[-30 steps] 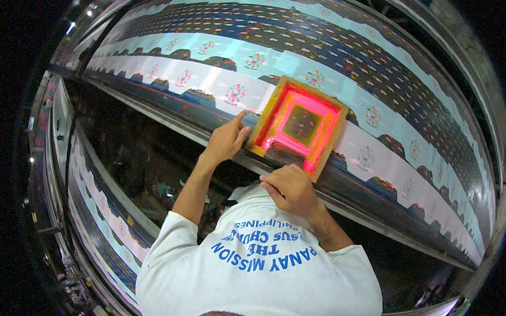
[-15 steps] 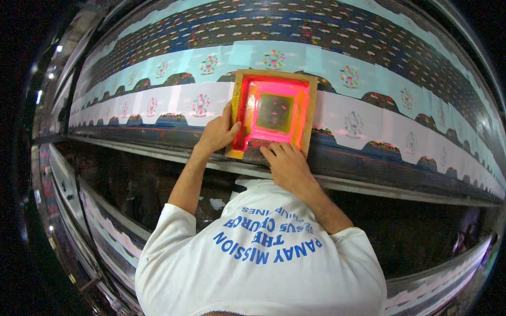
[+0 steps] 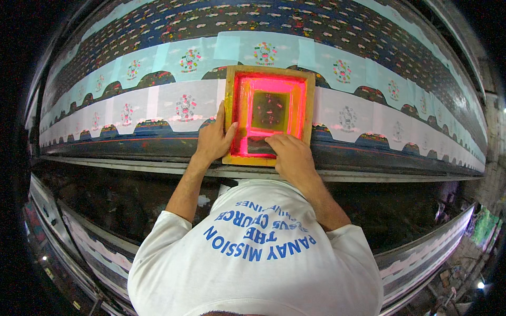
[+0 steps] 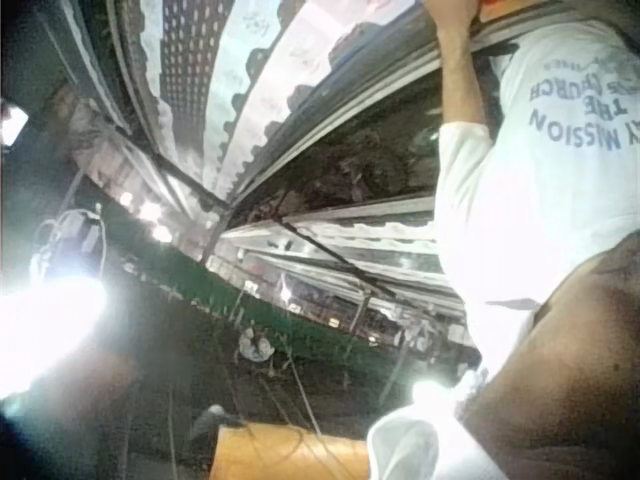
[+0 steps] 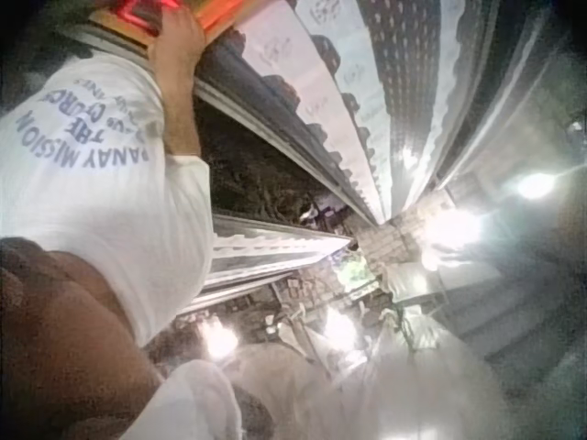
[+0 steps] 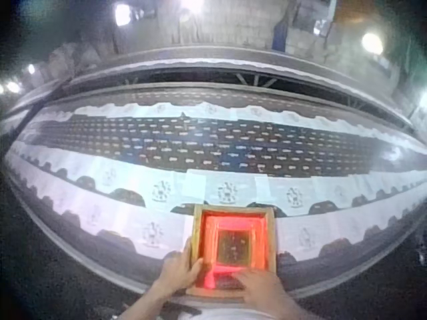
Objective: The person uses a wooden frame with a red screen to apply ink onto a long roll of patterned fabric. They repeatedly press the frame onto the fabric and move it along the roll to transfer the design.
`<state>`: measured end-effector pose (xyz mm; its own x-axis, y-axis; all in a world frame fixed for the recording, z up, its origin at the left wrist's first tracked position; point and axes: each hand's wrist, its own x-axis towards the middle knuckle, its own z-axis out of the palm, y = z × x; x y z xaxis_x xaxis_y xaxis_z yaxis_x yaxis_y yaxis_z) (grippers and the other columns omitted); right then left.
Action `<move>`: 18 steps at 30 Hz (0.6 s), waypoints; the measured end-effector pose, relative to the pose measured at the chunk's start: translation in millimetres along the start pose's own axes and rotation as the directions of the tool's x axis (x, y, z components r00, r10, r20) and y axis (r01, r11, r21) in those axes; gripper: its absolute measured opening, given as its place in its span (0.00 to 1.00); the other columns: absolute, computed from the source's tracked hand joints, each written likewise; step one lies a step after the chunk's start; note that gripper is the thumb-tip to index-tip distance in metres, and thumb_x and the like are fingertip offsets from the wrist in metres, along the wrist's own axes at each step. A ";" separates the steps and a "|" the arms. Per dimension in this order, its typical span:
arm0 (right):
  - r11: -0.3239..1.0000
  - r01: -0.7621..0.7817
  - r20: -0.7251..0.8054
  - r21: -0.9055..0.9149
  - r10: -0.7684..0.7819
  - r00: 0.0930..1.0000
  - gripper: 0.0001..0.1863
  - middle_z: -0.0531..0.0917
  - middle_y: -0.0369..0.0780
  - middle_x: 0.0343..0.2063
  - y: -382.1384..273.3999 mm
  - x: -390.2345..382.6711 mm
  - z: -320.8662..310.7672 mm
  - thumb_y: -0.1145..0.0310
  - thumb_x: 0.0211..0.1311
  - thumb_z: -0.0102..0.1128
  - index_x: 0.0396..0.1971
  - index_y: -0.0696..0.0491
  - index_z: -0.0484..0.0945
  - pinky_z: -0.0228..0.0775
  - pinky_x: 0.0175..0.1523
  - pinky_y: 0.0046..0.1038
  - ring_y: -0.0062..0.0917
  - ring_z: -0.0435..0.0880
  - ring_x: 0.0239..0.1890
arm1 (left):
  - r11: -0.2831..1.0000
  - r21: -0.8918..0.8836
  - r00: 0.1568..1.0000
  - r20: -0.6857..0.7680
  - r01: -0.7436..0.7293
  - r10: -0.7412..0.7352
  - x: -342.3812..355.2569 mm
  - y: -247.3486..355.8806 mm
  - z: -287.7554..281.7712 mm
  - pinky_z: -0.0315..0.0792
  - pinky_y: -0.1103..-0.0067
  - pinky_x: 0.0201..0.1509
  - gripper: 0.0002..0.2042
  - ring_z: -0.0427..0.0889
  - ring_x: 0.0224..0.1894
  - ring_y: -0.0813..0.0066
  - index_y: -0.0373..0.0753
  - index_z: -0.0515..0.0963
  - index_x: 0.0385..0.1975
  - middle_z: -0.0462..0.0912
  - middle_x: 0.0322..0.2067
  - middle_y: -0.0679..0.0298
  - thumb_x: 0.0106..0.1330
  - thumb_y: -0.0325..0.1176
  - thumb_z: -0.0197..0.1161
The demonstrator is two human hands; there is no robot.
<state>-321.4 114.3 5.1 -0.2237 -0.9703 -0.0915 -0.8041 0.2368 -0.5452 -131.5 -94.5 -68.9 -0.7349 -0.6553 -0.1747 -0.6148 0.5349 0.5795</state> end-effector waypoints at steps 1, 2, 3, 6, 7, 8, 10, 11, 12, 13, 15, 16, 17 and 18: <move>0.999 -0.022 -0.035 0.030 0.023 0.999 0.28 0.88 0.46 0.59 -3.0 -0.4 -2.3 0.82 0.58 0.64 0.61 0.55 0.85 0.79 0.69 0.44 0.42 0.85 0.63 | 1.000 0.000 1.000 0.001 0.000 0.000 -0.1 -0.6 0.0 0.82 0.50 0.35 0.44 0.89 0.29 0.38 0.32 0.50 0.86 0.88 0.27 0.42 0.81 0.52 0.60; 1.000 -0.012 -0.029 0.019 0.013 1.000 0.28 0.88 0.46 0.59 -2.1 0.4 -1.1 0.82 0.58 0.63 0.61 0.54 0.85 0.79 0.68 0.44 0.43 0.85 0.63 | 1.000 0.000 1.000 0.001 0.000 0.000 -0.7 -1.1 1.0 0.82 0.51 0.34 0.44 0.89 0.29 0.39 0.32 0.51 0.86 0.88 0.27 0.43 0.81 0.53 0.60; 1.000 -0.006 -0.029 0.009 0.006 1.000 0.28 0.88 0.46 0.59 -0.8 1.0 2.2 0.82 0.58 0.63 0.61 0.54 0.85 0.79 0.68 0.44 0.43 0.85 0.63 | 1.000 -0.003 1.000 -0.009 -0.010 0.010 -0.2 -1.9 0.6 0.82 0.51 0.34 0.43 0.89 0.29 0.39 0.32 0.51 0.86 0.88 0.27 0.43 0.82 0.52 0.59; 0.997 -0.008 -0.058 -0.077 0.003 0.998 0.28 0.88 0.45 0.57 -1.1 3.0 15.8 0.81 0.58 0.63 0.61 0.53 0.86 0.78 0.69 0.43 0.43 0.86 0.62 | 0.999 -0.014 0.999 -0.033 -0.032 0.031 -0.3 -3.5 1.8 0.82 0.51 0.33 0.43 0.89 0.28 0.40 0.32 0.51 0.86 0.88 0.26 0.44 0.82 0.52 0.59; 0.993 -0.012 -0.074 -0.114 0.004 0.997 0.27 0.88 0.45 0.57 -2.7 4.1 19.1 0.80 0.58 0.63 0.61 0.53 0.87 0.78 0.70 0.43 0.42 0.86 0.62 | 0.999 -0.020 0.999 -0.037 -0.035 0.035 -0.3 -4.3 2.7 0.82 0.51 0.33 0.43 0.89 0.28 0.40 0.33 0.51 0.86 0.87 0.26 0.44 0.82 0.52 0.59; 0.993 -0.025 -0.088 -0.111 0.015 0.996 0.27 0.88 0.45 0.57 -2.1 7.5 20.2 0.80 0.58 0.63 0.61 0.53 0.87 0.78 0.70 0.43 0.42 0.87 0.62 | 0.999 -0.026 0.998 -0.040 -0.038 0.037 -0.2 -4.9 4.0 0.82 0.51 0.33 0.43 0.89 0.28 0.40 0.33 0.51 0.86 0.87 0.26 0.44 0.82 0.52 0.59; 0.994 -0.049 -0.123 -0.097 0.037 0.992 0.27 0.88 0.44 0.57 2.6 24.7 21.8 0.80 0.59 0.63 0.60 0.52 0.87 0.79 0.68 0.43 0.42 0.87 0.62 | 0.999 -0.013 0.999 -0.041 -0.031 0.030 -0.1 -7.5 5.0 0.82 0.52 0.32 0.43 0.89 0.27 0.40 0.33 0.52 0.86 0.87 0.25 0.45 0.82 0.53 0.59; 0.994 -0.032 -0.152 -0.106 0.016 0.988 0.27 0.88 0.44 0.57 9.4 35.2 22.9 0.80 0.59 0.63 0.60 0.52 0.87 0.80 0.68 0.44 0.43 0.87 0.62 | 1.000 -0.005 0.999 -0.042 -0.026 0.026 -0.6 -8.3 5.6 0.82 0.52 0.32 0.43 0.88 0.27 0.40 0.34 0.52 0.86 0.87 0.25 0.45 0.82 0.53 0.60; 0.993 -0.021 -0.186 -0.116 -0.001 0.982 0.26 0.89 0.43 0.57 18.7 47.6 23.0 0.81 0.59 0.62 0.59 0.52 0.87 0.80 0.67 0.44 0.43 0.87 0.62 | 1.000 -0.009 0.999 -0.035 -0.023 0.023 -0.1 -7.7 5.1 0.82 0.52 0.32 0.43 0.88 0.27 0.40 0.34 0.52 0.86 0.87 0.25 0.45 0.81 0.53 0.60; 0.992 -0.007 -0.220 -0.127 -0.021 0.975 0.26 0.89 0.43 0.57 27.4 60.5 22.3 0.81 0.60 0.62 0.59 0.52 0.87 0.81 0.66 0.44 0.43 0.87 0.61 | 1.000 -0.012 0.999 -0.030 -0.020 0.019 0.0 -7.2 4.4 0.81 0.52 0.32 0.43 0.88 0.26 0.41 0.34 0.52 0.86 0.87 0.25 0.45 0.81 0.53 0.60; 0.998 0.003 -0.248 -0.067 -0.019 0.969 0.29 0.89 0.46 0.57 42.1 84.4 15.7 0.86 0.58 0.60 0.61 0.53 0.86 0.81 0.66 0.44 0.44 0.87 0.61 | 1.000 -0.014 1.000 -0.022 -0.011 0.011 1.2 -5.6 2.8 0.82 0.51 0.33 0.43 0.88 0.27 0.40 0.36 0.52 0.86 0.87 0.25 0.45 0.81 0.53 0.60; 0.999 0.010 -0.259 -0.039 -0.020 0.966 0.31 0.88 0.47 0.57 48.3 94.9 9.9 0.88 0.57 0.60 0.62 0.54 0.85 0.81 0.66 0.44 0.45 0.87 0.61 | 1.000 -0.015 1.000 -0.019 -0.005 0.005 1.3 -4.1 2.5 0.82 0.51 0.35 0.42 0.89 0.28 0.38 0.37 0.52 0.87 0.87 0.26 0.44 0.81 0.53 0.60; 1.000 0.004 -0.197 0.011 -0.001 0.980 0.28 0.89 0.47 0.56 55.5 105.2 0.5 0.86 0.58 0.61 0.60 0.54 0.86 0.80 0.66 0.45 0.46 0.87 0.61 | 1.000 -0.017 1.000 -0.016 0.001 -0.001 1.4 -3.0 2.3 0.82 0.50 0.36 0.42 0.89 0.29 0.37 0.38 0.52 0.87 0.88 0.27 0.43 0.82 0.53 0.60; 0.998 -0.003 -0.130 0.062 0.011 0.991 0.26 0.90 0.48 0.55 60.9 115.5 -11.0 0.84 0.59 0.63 0.58 0.54 0.87 0.80 0.66 0.45 0.46 0.87 0.61 | 1.000 -0.017 0.999 -0.035 -0.015 0.014 0.6 -4.0 3.8 0.82 0.51 0.35 0.42 0.88 0.28 0.39 0.37 0.53 0.87 0.87 0.26 0.44 0.81 0.53 0.60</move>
<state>-402.2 17.1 -29.5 -0.3024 -0.9531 0.0120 -0.7679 0.2362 -0.5954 -130.6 -95.1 -74.3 -0.7328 -0.6662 -0.1384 -0.5989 0.5350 0.5958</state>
